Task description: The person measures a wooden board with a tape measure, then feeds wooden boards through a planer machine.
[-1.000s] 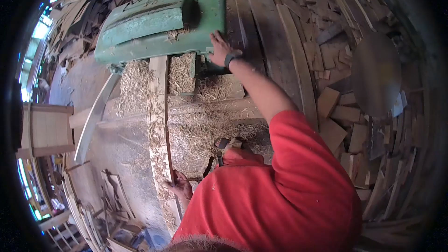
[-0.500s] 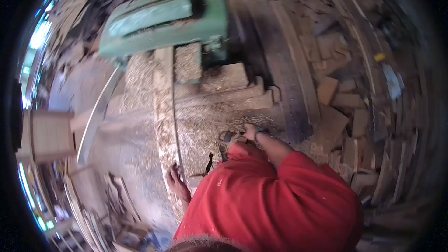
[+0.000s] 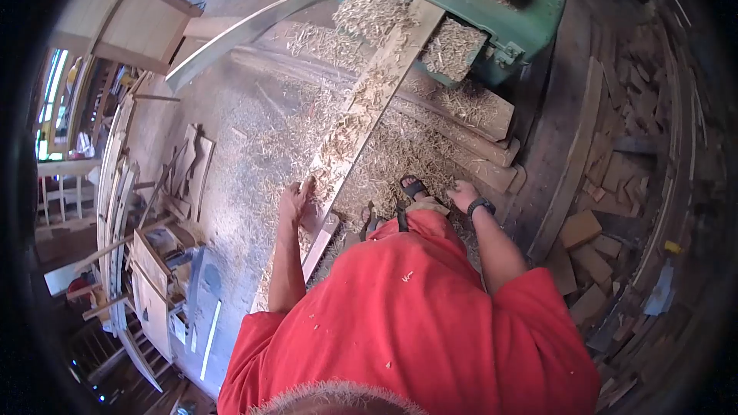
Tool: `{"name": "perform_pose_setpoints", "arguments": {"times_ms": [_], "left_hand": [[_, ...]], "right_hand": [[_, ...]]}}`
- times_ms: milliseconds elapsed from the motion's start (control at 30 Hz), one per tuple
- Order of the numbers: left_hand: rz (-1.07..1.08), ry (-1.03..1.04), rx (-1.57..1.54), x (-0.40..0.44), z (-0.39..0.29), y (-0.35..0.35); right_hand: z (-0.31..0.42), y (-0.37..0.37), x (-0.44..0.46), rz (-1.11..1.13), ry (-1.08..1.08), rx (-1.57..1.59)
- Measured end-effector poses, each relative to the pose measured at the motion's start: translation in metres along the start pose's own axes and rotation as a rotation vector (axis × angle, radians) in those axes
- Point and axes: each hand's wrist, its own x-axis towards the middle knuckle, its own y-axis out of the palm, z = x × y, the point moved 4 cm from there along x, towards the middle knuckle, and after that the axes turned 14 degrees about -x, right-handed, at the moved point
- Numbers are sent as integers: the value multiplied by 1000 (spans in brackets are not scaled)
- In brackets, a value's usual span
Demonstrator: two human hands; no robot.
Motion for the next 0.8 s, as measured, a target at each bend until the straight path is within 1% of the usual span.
{"name": "perform_pose_setpoints", "arguments": {"times_ms": [33,67,133,167,200,267,300,333,367,400,433,467,500,533,567,600,633,667,700,733,800], "left_hand": [[8,-69,-40,-13,-20,-10],[1,-81,-48,-20,-20,-3],[-431,462,-190,-40,-32,-11],[-347,427,-468,-43,-26,-1],[-268,418,-508,-68,-60,-7],[-2,273,-670,-88,-60,16],[114,255,-762,-93,-55,35],[230,240,-854,-99,-51,54],[221,231,-861,-106,-46,68],[270,-56,-1148,-113,-36,86],[319,-354,-1422,-120,-29,100],[314,-357,-1434,-123,-27,101],[213,-531,-1685,-128,-24,103],[96,-708,-1928,-134,-18,106],[137,-654,-2053,-133,-10,104],[122,-649,-2066,-127,-1,105],[-111,-543,-2067,-120,11,104],[-346,-440,-2044,-116,19,101],[-369,-454,-2133,-114,19,102],[-387,-450,-2133,-110,16,105],[-504,-433,-2191,-104,9,113]], "right_hand": [[6,3,6,24,21,80],[15,3,10,33,16,68],[43,-6,6,-36,-84,-43],[56,-10,1,-34,-76,-60],[65,-13,-3,-26,-77,-71],[78,-14,-8,-36,-105,-69],[79,-12,-6,-23,-105,-81],[79,-13,-3,-96,-157,-26],[81,-15,3,-169,-211,30],[92,-18,4,-162,-216,21],[111,-28,2,-213,-286,33],[128,-39,1,-263,-354,42],[141,-47,7,-297,-378,-34],[158,-54,11,-287,-382,-47],[177,-62,16,-310,-417,14],[200,-73,21,-332,-452,77],[222,-85,28,-319,-465,68],[249,-99,32,-439,-651,-89],[275,-109,33,-560,-836,-240],[298,-117,39,-549,-845,-237],[336,-131,47,-600,-988,-331]]}}
